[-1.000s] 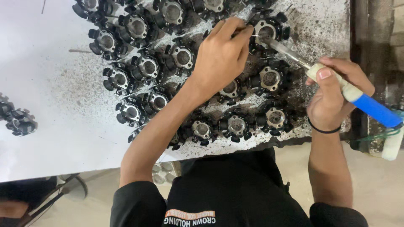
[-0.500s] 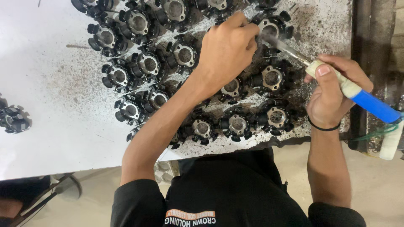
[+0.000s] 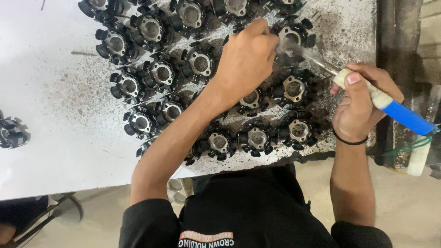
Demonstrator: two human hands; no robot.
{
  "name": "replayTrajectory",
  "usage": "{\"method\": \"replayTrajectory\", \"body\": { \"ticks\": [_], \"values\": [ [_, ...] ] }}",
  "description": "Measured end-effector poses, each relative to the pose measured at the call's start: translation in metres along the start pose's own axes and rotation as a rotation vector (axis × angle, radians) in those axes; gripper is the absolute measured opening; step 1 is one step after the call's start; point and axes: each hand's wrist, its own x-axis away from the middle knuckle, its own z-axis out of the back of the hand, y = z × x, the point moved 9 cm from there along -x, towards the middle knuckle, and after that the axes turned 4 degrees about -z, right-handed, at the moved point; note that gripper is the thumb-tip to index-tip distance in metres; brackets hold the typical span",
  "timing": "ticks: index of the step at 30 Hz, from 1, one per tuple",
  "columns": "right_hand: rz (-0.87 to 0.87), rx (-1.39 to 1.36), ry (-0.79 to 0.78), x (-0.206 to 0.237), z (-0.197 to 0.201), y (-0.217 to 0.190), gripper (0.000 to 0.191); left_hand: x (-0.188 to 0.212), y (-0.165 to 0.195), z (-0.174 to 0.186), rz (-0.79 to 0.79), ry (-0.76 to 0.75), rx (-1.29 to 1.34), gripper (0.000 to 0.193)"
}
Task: The person uses a heated hand tool to clean the center hub of black metal rotor parts arranged in rows on a workbench, working on one part at a time and producing smoke as the tool contacts each hub. The person moves sequentially across the rows of parts, holding each part steady with one hand while applying the tool with the other.
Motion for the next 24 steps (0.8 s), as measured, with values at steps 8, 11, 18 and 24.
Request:
{"method": "replayTrajectory", "body": {
  "ticks": [8,11,18,24],
  "values": [
    [-0.013,-0.025,-0.032,0.0,0.0,0.004,0.019,0.006,0.003,-0.005,0.002,-0.037,-0.127,0.011],
    [-0.021,-0.017,0.006,-0.001,0.003,0.005,0.021,0.007,0.006,-0.002,-0.046,0.008,-0.129,0.006],
    [-0.052,-0.011,-0.061,-0.002,0.001,0.008,0.021,0.009,-0.002,-0.005,-0.036,0.041,-0.081,0.01],
    [-0.03,0.001,-0.004,-0.004,0.0,-0.004,0.021,-0.005,0.005,-0.005,-0.049,-0.033,-0.149,0.007]
  ]
}}
